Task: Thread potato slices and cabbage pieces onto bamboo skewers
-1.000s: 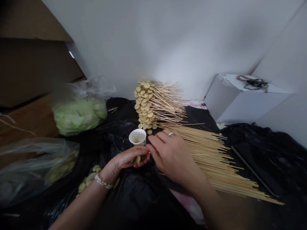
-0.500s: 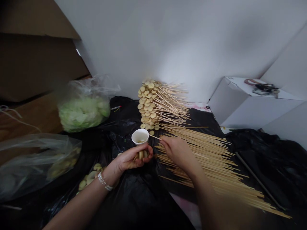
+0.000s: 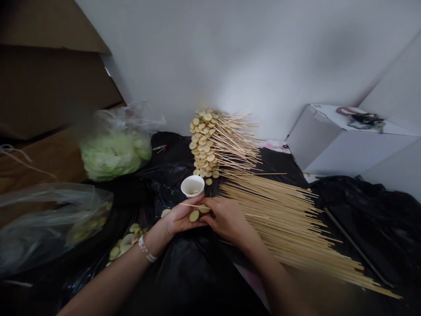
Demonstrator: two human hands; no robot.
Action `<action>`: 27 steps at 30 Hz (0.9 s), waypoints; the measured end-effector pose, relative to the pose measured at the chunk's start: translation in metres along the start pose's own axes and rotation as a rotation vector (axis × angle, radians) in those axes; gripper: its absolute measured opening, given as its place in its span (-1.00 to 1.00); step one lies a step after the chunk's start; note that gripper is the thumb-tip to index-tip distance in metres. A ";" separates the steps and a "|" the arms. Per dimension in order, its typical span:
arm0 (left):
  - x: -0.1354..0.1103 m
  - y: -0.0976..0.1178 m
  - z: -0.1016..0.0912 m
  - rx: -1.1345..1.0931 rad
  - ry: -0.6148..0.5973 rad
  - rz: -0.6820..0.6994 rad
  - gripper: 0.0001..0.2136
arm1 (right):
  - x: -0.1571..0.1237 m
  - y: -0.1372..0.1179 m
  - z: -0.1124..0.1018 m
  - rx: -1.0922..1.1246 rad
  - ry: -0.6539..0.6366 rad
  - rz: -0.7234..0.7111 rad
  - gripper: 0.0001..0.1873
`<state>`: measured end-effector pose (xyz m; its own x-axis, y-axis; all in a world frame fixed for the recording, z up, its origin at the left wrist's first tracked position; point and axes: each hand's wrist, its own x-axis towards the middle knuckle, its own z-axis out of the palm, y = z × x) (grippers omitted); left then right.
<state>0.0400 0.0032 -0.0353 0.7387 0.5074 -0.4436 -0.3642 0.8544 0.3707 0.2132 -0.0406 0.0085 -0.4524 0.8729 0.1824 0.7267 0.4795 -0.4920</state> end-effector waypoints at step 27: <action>-0.007 0.002 0.015 0.066 0.082 0.040 -0.88 | -0.003 -0.008 0.018 -0.014 0.089 -0.160 -0.84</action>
<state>0.0429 -0.0002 -0.0196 0.6745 0.5508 -0.4916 -0.3522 0.8253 0.4415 0.1997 -0.0489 -0.0038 -0.5163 0.7893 0.3323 0.6561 0.6139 -0.4389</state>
